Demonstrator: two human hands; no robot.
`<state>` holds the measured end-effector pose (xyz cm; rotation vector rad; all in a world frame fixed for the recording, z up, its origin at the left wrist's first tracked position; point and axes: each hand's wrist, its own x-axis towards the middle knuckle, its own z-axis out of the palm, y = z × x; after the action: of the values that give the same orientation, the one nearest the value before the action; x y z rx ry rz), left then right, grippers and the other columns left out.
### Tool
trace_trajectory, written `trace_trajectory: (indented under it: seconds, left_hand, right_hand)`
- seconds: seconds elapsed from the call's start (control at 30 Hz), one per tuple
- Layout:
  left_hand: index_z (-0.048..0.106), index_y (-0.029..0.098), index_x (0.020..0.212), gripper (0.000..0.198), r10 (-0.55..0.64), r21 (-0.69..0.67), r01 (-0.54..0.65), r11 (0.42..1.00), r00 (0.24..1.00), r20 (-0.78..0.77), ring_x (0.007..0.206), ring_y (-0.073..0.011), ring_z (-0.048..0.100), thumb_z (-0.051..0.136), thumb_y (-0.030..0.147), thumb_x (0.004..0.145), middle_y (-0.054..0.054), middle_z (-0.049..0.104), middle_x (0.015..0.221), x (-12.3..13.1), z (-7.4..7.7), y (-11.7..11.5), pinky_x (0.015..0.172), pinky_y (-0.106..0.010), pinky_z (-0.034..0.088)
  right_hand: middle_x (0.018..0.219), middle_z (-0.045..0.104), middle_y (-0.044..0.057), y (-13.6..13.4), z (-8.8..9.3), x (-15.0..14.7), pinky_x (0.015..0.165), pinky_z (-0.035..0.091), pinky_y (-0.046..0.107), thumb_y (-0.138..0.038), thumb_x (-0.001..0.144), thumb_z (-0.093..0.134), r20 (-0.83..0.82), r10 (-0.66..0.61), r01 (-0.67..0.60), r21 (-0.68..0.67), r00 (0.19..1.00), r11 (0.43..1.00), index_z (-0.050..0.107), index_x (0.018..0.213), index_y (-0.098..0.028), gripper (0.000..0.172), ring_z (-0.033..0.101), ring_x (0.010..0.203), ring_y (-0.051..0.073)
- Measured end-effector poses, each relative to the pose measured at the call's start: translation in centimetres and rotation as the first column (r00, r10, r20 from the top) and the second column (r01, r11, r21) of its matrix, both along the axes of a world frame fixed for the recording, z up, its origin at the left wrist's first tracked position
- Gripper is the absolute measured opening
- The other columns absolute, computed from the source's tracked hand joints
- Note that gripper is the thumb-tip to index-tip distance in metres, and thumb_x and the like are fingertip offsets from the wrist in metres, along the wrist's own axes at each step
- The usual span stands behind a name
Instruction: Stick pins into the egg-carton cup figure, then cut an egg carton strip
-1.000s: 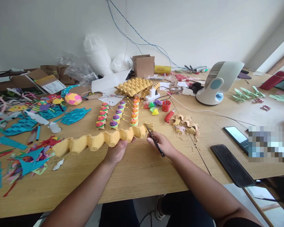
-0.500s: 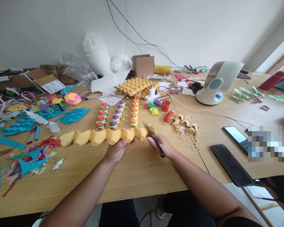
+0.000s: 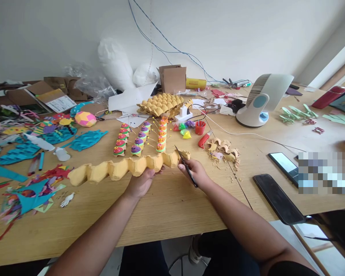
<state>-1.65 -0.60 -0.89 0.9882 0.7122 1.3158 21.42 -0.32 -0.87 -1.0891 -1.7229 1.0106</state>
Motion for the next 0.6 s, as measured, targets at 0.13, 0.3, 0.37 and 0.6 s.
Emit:
trace_trajectory:
  seconds: [0.13,0.3,0.37,0.6]
  left_hand:
    - [0.073,0.022,0.102,0.040,-0.018,-0.022,0.018,1.000,1.000,-0.005,0.090,-0.0212,0.073,0.089,0.036,0.067,-0.004,0.076,0.099,0.21,0.33,-0.05,0.074,-0.030,0.060]
    - [0.071,0.026,0.110,0.047,-0.049,-0.058,0.052,0.997,0.998,0.038,0.092,-0.0206,0.074,0.090,0.033,0.067,-0.002,0.076,0.104,0.31,0.26,0.01,0.074,-0.028,0.060]
    - [0.070,0.027,0.113,0.049,-0.054,-0.057,0.056,0.997,0.998,0.041,0.093,-0.0211,0.075,0.090,0.032,0.068,-0.002,0.076,0.105,0.32,0.13,0.05,0.075,-0.028,0.060]
    - [0.069,0.027,0.116,0.051,-0.064,-0.075,0.069,0.995,0.996,0.062,0.096,-0.0209,0.075,0.089,0.033,0.069,-0.003,0.076,0.108,0.27,-0.18,0.15,0.076,-0.026,0.060]
  right_hand:
    - [0.071,0.048,-0.002,0.15,-0.17,0.13,0.065,0.037,0.025,-0.055,0.090,0.060,0.015,-0.020,0.020,0.020,1.000,1.000,0.056,0.081,-0.019,0.038,0.046,0.069,0.014]
    - [0.070,0.050,-0.002,0.21,-0.20,0.30,0.064,0.037,0.025,-0.055,0.090,0.060,0.053,-0.057,0.056,0.024,0.997,0.998,0.058,0.081,-0.019,0.037,0.048,0.068,0.015]
    - [0.070,0.051,-0.002,0.15,-0.12,0.31,0.064,0.038,0.025,-0.056,0.090,0.060,0.060,-0.065,0.064,0.029,0.996,0.998,0.058,0.082,-0.019,0.038,0.049,0.068,0.015]
    - [0.068,0.052,-0.002,-0.11,0.10,0.24,0.061,0.036,0.024,-0.055,0.090,0.060,0.086,-0.108,0.106,0.035,0.990,0.994,0.058,0.081,-0.019,0.037,0.050,0.065,0.014]
